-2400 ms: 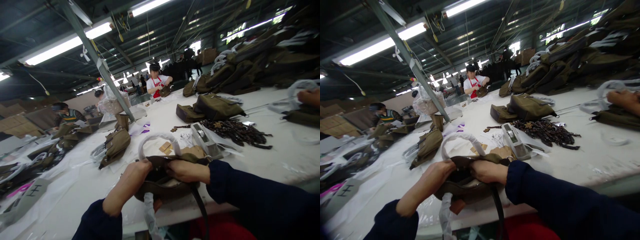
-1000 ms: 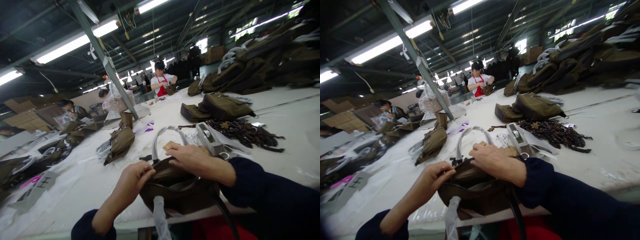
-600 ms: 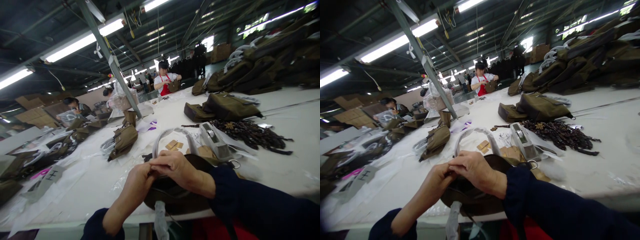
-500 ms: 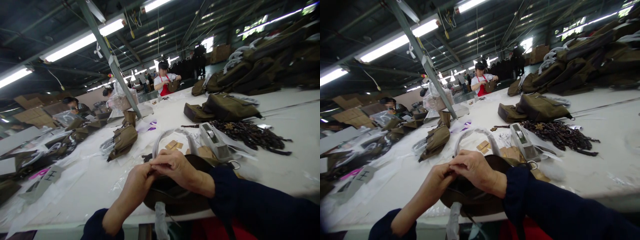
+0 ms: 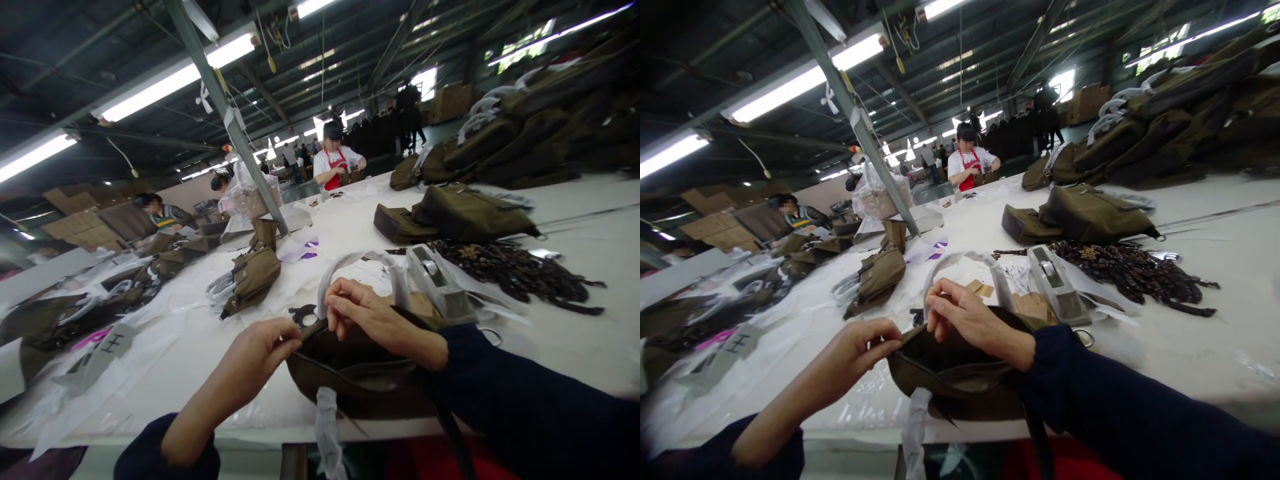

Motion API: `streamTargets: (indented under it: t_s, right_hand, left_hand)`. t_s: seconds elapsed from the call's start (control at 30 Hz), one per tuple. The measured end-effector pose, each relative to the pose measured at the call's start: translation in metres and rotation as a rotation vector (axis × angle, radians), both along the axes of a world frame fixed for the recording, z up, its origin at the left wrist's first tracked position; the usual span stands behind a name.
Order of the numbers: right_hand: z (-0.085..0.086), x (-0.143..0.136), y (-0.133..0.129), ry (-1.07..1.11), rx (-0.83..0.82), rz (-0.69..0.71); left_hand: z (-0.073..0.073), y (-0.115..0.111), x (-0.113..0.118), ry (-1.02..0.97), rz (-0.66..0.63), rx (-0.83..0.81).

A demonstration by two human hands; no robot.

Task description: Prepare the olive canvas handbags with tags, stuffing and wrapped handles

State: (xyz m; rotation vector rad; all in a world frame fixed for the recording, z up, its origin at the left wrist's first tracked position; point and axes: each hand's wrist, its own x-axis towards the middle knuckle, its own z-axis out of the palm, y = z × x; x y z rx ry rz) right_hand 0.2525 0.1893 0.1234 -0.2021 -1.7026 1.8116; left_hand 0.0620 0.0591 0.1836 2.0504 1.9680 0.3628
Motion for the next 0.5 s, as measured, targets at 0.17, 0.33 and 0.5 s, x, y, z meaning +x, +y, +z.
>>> streamTargets:
  t_s: [0.17,0.33,0.5]
  right_hand:
    - [-0.006,0.003,-0.006,-0.109,0.077,-0.004]
    - [-0.008,0.010,-0.008,-0.171,0.326,-0.114]
    - [-0.012,0.009,-0.008,-0.222,0.426,-0.123]
  left_hand:
    - [-0.013,-0.003,0.007,-0.006,-0.026,0.048]
    - [-0.013,-0.005,0.014,0.098,-0.107,0.026]
    - [-0.020,0.012,0.026,0.376,-0.290,-0.110]
